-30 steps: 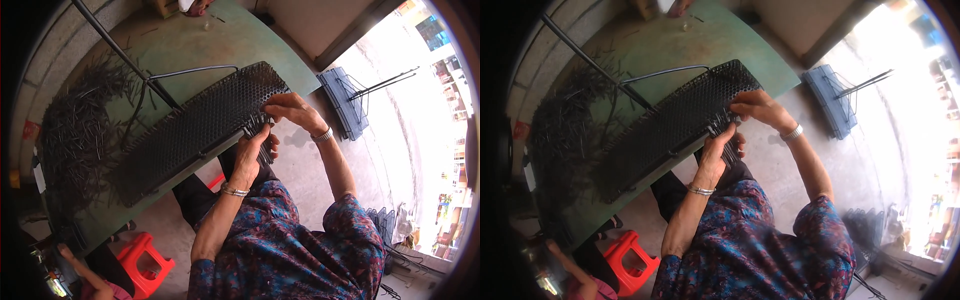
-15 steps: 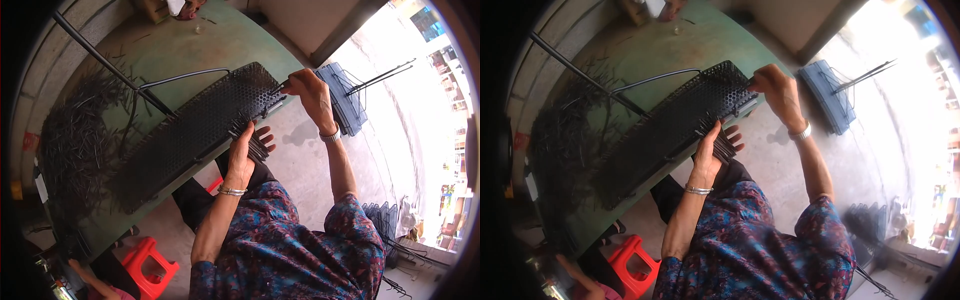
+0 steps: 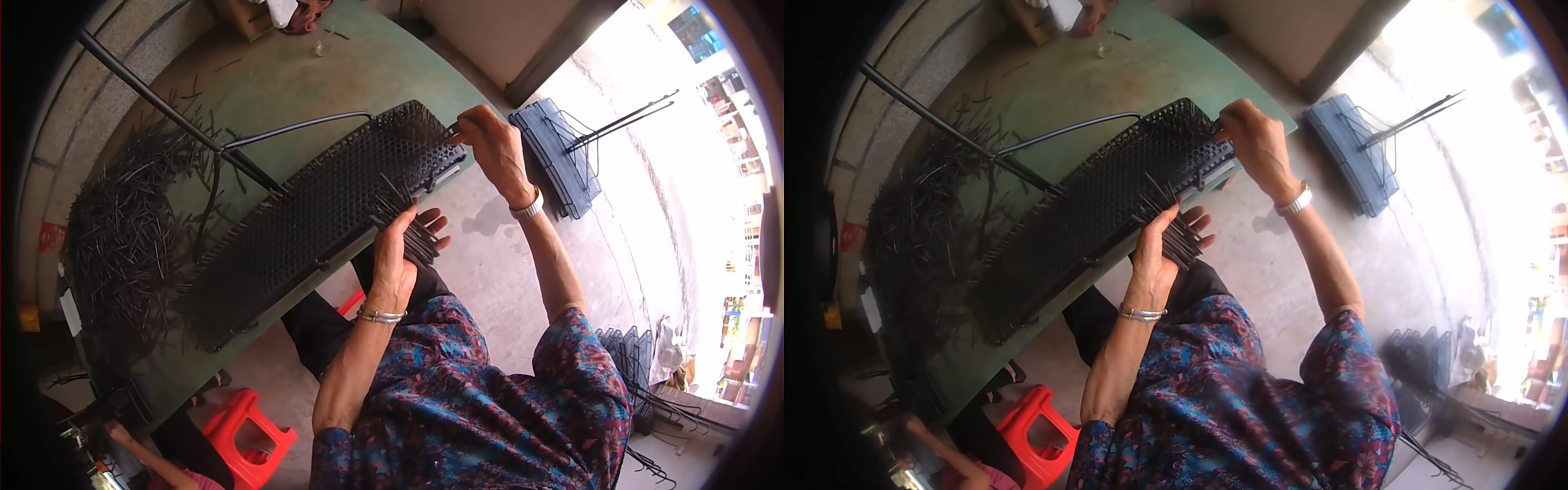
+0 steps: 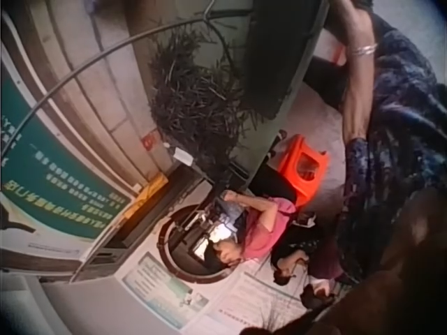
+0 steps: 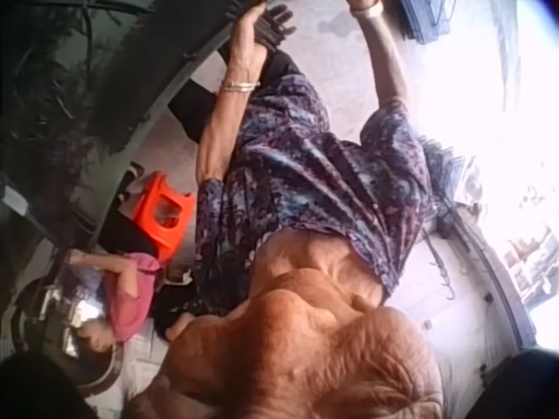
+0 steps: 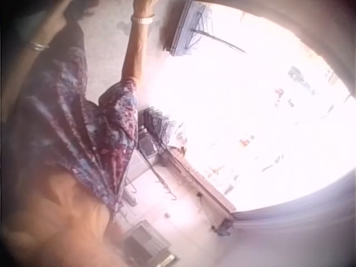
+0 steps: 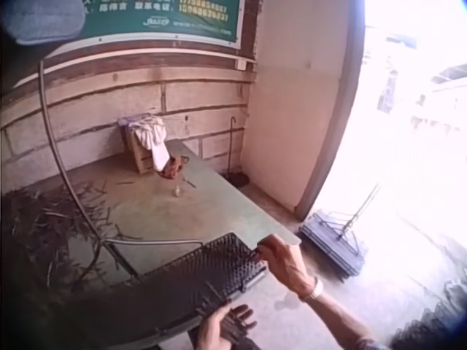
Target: Inserting small metal rods into a perforated metal grid on a workbench.
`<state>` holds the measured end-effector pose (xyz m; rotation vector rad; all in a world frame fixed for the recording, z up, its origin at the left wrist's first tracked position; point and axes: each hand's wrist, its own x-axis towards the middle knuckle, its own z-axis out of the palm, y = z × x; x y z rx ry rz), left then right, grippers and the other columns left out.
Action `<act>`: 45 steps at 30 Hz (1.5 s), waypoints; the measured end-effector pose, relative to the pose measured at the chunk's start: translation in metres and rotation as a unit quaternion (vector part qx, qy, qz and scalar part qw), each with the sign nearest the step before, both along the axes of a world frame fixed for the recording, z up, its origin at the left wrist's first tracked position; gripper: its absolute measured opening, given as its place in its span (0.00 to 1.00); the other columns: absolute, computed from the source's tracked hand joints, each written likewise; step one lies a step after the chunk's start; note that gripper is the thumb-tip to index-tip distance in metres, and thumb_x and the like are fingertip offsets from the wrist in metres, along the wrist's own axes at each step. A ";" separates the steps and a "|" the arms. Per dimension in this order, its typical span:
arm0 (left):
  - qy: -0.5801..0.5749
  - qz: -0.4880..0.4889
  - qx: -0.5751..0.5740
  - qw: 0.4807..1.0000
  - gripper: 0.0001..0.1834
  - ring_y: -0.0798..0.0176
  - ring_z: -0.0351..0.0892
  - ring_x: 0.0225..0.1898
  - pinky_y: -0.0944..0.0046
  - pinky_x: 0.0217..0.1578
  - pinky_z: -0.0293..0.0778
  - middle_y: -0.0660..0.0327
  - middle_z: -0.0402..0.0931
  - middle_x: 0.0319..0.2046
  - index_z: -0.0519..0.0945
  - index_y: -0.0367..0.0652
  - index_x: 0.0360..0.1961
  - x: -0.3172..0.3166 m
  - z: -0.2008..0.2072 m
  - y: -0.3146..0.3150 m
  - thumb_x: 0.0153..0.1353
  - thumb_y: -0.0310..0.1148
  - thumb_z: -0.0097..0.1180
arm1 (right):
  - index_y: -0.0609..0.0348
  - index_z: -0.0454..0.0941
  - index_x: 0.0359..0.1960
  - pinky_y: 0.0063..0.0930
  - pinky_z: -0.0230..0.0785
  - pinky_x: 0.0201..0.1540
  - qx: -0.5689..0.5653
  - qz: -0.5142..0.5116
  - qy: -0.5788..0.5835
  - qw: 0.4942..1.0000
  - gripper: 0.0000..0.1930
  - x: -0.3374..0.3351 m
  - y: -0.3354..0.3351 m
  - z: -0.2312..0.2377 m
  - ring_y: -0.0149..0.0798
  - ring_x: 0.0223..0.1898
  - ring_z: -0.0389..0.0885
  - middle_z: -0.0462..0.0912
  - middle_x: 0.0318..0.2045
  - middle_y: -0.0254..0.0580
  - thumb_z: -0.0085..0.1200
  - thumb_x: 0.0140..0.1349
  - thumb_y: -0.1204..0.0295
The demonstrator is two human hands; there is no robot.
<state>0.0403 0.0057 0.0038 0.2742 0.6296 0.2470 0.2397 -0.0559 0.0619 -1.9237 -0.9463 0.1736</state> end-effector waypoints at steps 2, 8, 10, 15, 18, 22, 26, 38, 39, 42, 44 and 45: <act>0.011 -0.006 0.001 1.000 0.10 0.52 0.81 0.42 0.42 0.43 0.80 0.52 0.79 0.38 0.74 0.47 0.47 -0.001 -0.001 -0.001 0.67 0.35 0.51 | 0.64 0.78 0.38 0.24 0.74 0.34 -0.016 0.008 -0.031 0.999 0.06 0.000 0.003 -0.001 0.34 0.33 0.87 0.85 0.30 0.43 0.53 0.64 0.74; 0.029 -0.014 0.017 0.999 0.09 0.63 0.77 0.32 0.48 0.38 0.80 0.60 0.77 0.29 0.75 0.48 0.46 -0.002 -0.002 -0.003 0.68 0.38 0.52 | 0.50 0.85 0.37 0.31 0.70 0.34 -0.093 -0.010 -0.208 0.974 0.06 0.000 0.014 -0.016 0.38 0.31 0.79 0.79 0.33 0.36 0.59 0.60 0.67; 0.024 -0.017 0.022 0.999 0.09 0.66 0.75 0.29 0.50 0.36 0.80 0.63 0.76 0.26 0.76 0.49 0.45 -0.002 -0.001 -0.003 0.69 0.38 0.53 | 0.49 0.85 0.40 0.32 0.70 0.34 -0.093 -0.004 -0.263 0.960 0.08 0.002 0.015 -0.018 0.39 0.32 0.79 0.79 0.32 0.37 0.59 0.60 0.67; 0.037 0.003 0.025 0.999 0.09 0.68 0.74 0.25 0.55 0.30 0.80 0.63 0.74 0.24 0.77 0.44 0.42 -0.002 0.012 -0.003 0.67 0.36 0.55 | 0.49 0.85 0.43 0.33 0.70 0.35 -0.094 -0.024 -0.315 0.944 0.10 -0.010 0.017 -0.025 0.41 0.33 0.78 0.78 0.32 0.40 0.59 0.61 0.65; 0.032 0.006 0.031 0.999 0.10 0.67 0.74 0.25 0.56 0.30 0.80 0.63 0.75 0.25 0.77 0.43 0.41 -0.005 0.012 -0.002 0.66 0.37 0.58 | 0.53 0.84 0.46 0.32 0.70 0.36 -0.078 0.006 -0.226 0.971 0.12 -0.030 0.009 -0.007 0.41 0.33 0.79 0.79 0.31 0.42 0.59 0.62 0.65; 0.038 0.007 0.045 0.998 0.11 0.66 0.76 0.26 0.58 0.28 0.79 0.62 0.76 0.26 0.78 0.42 0.42 -0.005 0.013 -0.005 0.64 0.38 0.60 | 0.59 0.82 0.46 0.35 0.73 0.37 -0.135 0.165 0.007 0.977 0.16 -0.053 0.000 -0.007 0.45 0.30 0.81 0.82 0.31 0.46 0.60 0.60 0.64; 0.048 -0.007 0.083 0.995 0.11 0.63 0.80 0.29 0.59 0.29 0.79 0.61 0.79 0.29 0.79 0.43 0.42 -0.003 0.017 -0.008 0.63 0.37 0.61 | 0.67 0.78 0.39 0.27 0.74 0.36 -0.140 0.201 0.234 0.941 0.12 -0.049 -0.006 0.000 0.31 0.35 0.83 0.82 0.29 0.41 0.56 0.63 0.68; 0.033 0.004 0.022 0.999 0.14 0.55 0.82 0.40 0.51 0.33 0.81 0.57 0.79 0.40 0.77 0.47 0.46 -0.004 -0.005 -0.001 0.63 0.39 0.61 | 0.67 0.75 0.39 0.23 0.76 0.39 0.065 -0.015 -0.005 0.998 0.05 -0.032 -0.022 0.021 0.30 0.33 0.85 0.84 0.28 0.41 0.51 0.66 0.76; 0.037 0.007 0.017 0.999 0.14 0.55 0.82 0.40 0.51 0.33 0.81 0.56 0.79 0.40 0.76 0.47 0.46 -0.003 -0.006 0.000 0.63 0.39 0.61 | 0.66 0.76 0.38 0.23 0.76 0.39 0.072 -0.033 -0.032 0.996 0.05 -0.025 -0.020 0.017 0.30 0.34 0.86 0.84 0.28 0.41 0.51 0.66 0.76; 0.028 0.012 0.011 0.999 0.15 0.55 0.82 0.41 0.48 0.36 0.81 0.54 0.79 0.40 0.75 0.47 0.48 -0.001 -0.010 -0.002 0.64 0.40 0.60 | 0.66 0.76 0.38 0.23 0.76 0.39 0.081 -0.048 -0.051 0.994 0.05 -0.015 -0.014 0.008 0.31 0.33 0.86 0.85 0.28 0.41 0.51 0.66 0.75; 0.022 0.021 -0.001 1.000 0.12 0.54 0.79 0.44 0.42 0.44 0.78 0.56 0.77 0.41 0.75 0.50 0.48 0.000 -0.010 -0.003 0.67 0.41 0.55 | 0.65 0.76 0.37 0.22 0.76 0.39 0.073 -0.047 -0.058 0.995 0.05 -0.010 -0.011 0.000 0.32 0.34 0.87 0.85 0.28 0.41 0.51 0.66 0.75; 0.023 0.021 -0.001 1.000 0.12 0.54 0.79 0.44 0.42 0.44 0.78 0.56 0.77 0.41 0.75 0.50 0.48 -0.001 -0.010 -0.004 0.67 0.41 0.55 | 0.64 0.76 0.37 0.22 0.75 0.38 0.069 -0.047 -0.056 0.995 0.05 -0.010 -0.009 -0.003 0.32 0.34 0.87 0.85 0.28 0.41 0.51 0.66 0.75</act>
